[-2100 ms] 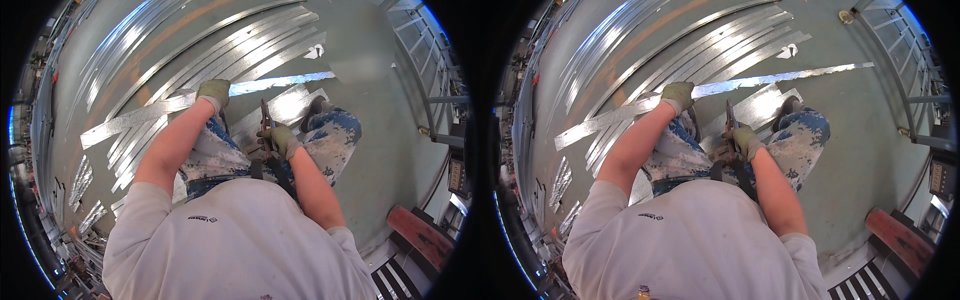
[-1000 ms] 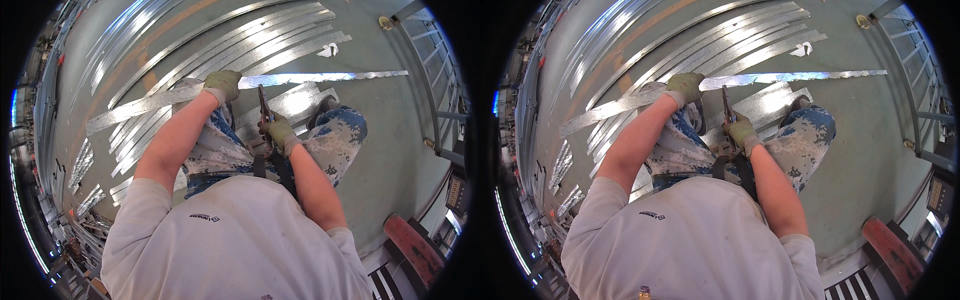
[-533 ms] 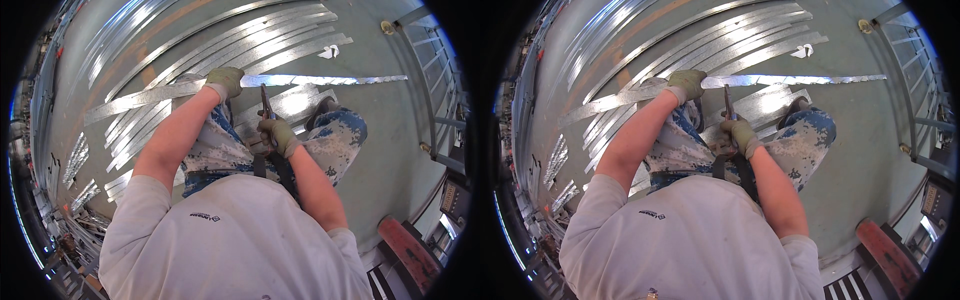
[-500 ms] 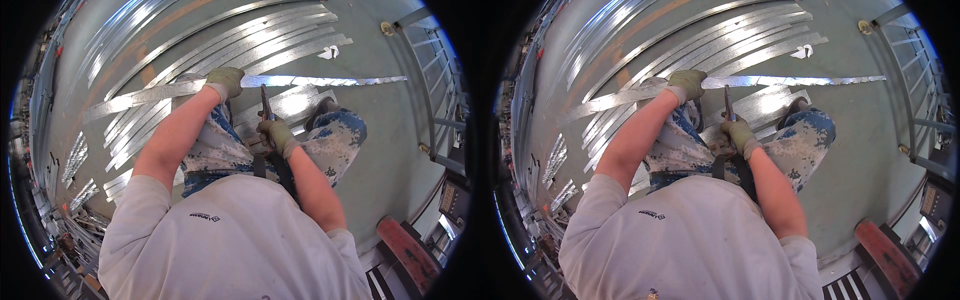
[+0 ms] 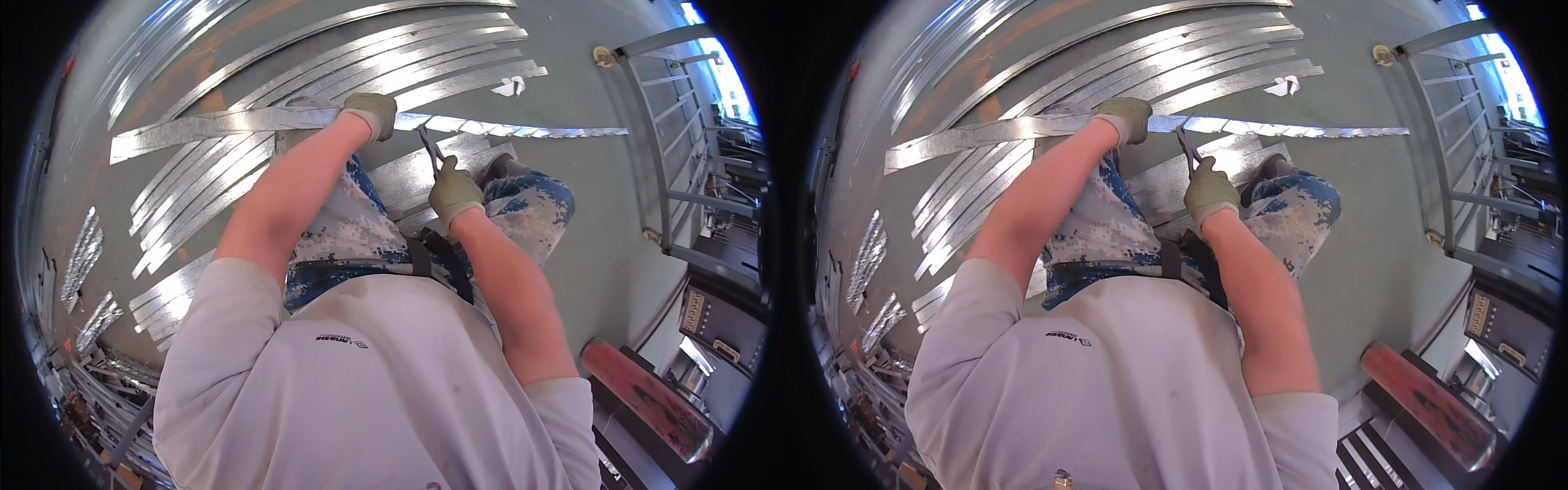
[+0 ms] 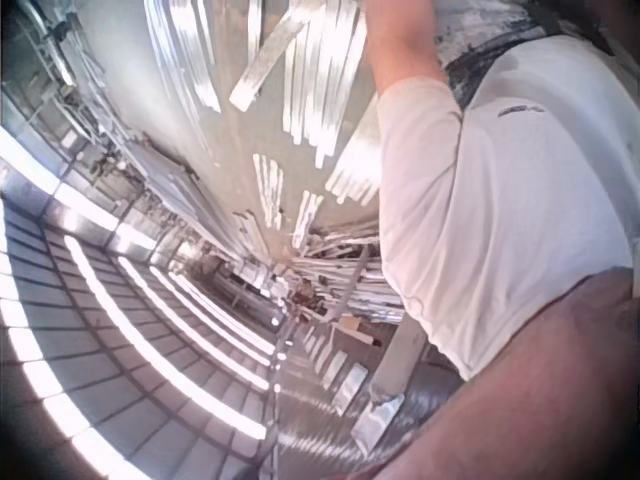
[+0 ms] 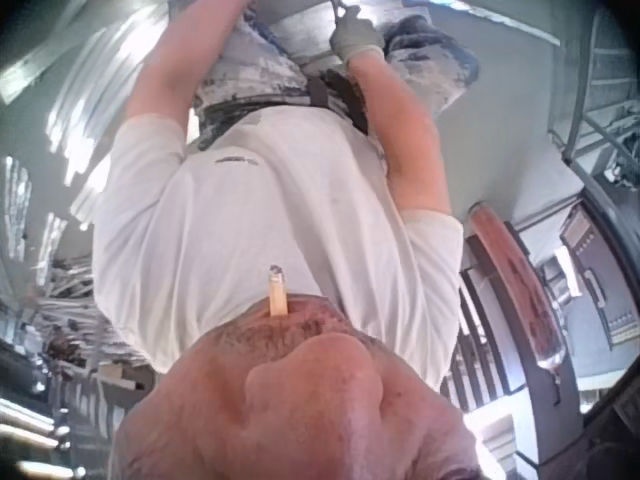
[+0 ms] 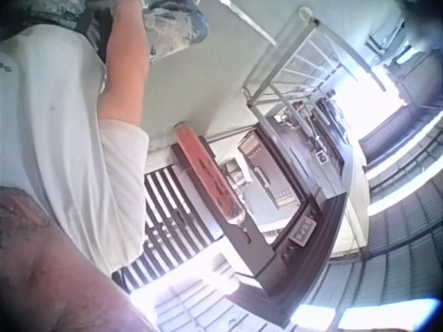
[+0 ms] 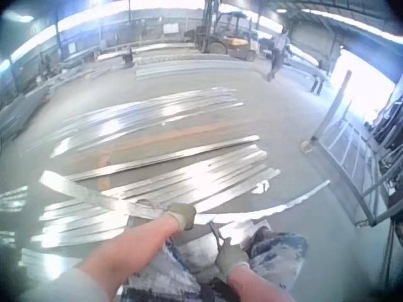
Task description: The person sits on the floor and uses tin snips to trim the edges of long, thin metal strips. They repeatedly pick up a strip, cut small sections from the edge, and place the trimmed piece back on the floor.
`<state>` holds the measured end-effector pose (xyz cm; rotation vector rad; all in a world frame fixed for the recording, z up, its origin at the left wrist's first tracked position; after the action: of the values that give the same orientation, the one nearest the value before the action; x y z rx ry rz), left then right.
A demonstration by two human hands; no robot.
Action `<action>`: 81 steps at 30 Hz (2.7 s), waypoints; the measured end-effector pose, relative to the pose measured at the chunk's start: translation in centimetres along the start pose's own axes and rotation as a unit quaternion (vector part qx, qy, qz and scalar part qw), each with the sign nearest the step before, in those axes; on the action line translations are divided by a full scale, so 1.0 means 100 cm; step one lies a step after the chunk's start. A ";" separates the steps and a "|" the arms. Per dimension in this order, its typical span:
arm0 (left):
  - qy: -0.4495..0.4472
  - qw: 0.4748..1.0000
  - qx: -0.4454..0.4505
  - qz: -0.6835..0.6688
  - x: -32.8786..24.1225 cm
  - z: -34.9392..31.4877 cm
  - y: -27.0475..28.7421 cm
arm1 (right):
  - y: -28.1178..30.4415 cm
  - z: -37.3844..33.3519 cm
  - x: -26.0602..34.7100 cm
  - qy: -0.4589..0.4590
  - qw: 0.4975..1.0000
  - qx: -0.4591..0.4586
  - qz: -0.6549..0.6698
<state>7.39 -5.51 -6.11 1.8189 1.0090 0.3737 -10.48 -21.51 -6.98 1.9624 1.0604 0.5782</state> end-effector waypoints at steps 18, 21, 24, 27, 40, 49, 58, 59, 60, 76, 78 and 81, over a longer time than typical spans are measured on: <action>-0.057 0.998 0.004 -0.014 -0.009 -0.015 0.015 | 0.018 -0.011 0.014 -0.014 0.995 -0.054 -0.088; -0.053 0.998 -0.011 -0.023 -0.006 -0.015 0.016 | 0.025 -0.015 0.021 -0.024 0.994 -0.052 -0.090; -0.049 0.999 -0.005 -0.013 -0.012 -0.014 0.011 | 0.018 -0.023 0.016 -0.051 0.994 -0.049 -0.082; -0.055 0.998 -0.016 0.006 -0.013 -0.013 0.010 | 0.013 -0.027 0.013 -0.042 0.996 -0.050 -0.059; -0.022 0.995 -0.034 0.094 0.005 -0.028 0.015 | -0.007 -0.006 0.005 -0.056 0.997 -0.050 0.022; -0.008 0.998 -0.040 0.050 0.018 -0.033 0.010 | -0.069 0.002 -0.019 0.012 0.928 0.151 0.340; -0.012 0.999 -0.033 0.040 0.011 -0.036 0.018 | -0.077 -0.013 -0.003 -0.008 0.749 0.263 0.608; -0.014 0.999 -0.032 0.040 0.010 -0.035 0.019 | -0.074 -0.014 -0.002 -0.010 0.740 0.264 0.619; -0.016 0.999 -0.031 0.040 0.010 -0.035 0.019 | -0.073 -0.015 -0.002 -0.013 0.731 0.264 0.629; -0.009 0.999 -0.038 0.036 0.009 -0.033 0.020 | -0.081 -0.009 0.008 -0.014 0.677 0.305 0.670; -0.010 0.999 -0.042 0.030 0.009 -0.034 0.019 | -0.078 -0.014 0.010 -0.025 0.661 0.320 0.679; -0.011 0.999 -0.044 0.029 0.009 -0.034 0.019 | -0.079 -0.017 0.013 -0.026 0.622 0.331 0.709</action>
<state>6.73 -3.08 -3.02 1.7724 0.9108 0.4261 -14.69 -17.12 -12.54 3.2273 -0.7867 0.9488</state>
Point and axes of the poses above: each hand's wrist, its own z-axis towards the middle knuckle, its own y-axis out of the back of the hand, x = y × z, the point moved 7 cm from there along z, towards the middle knuckle, and after that the axes turned 8 degrees about -y, right-handed, at the moved point
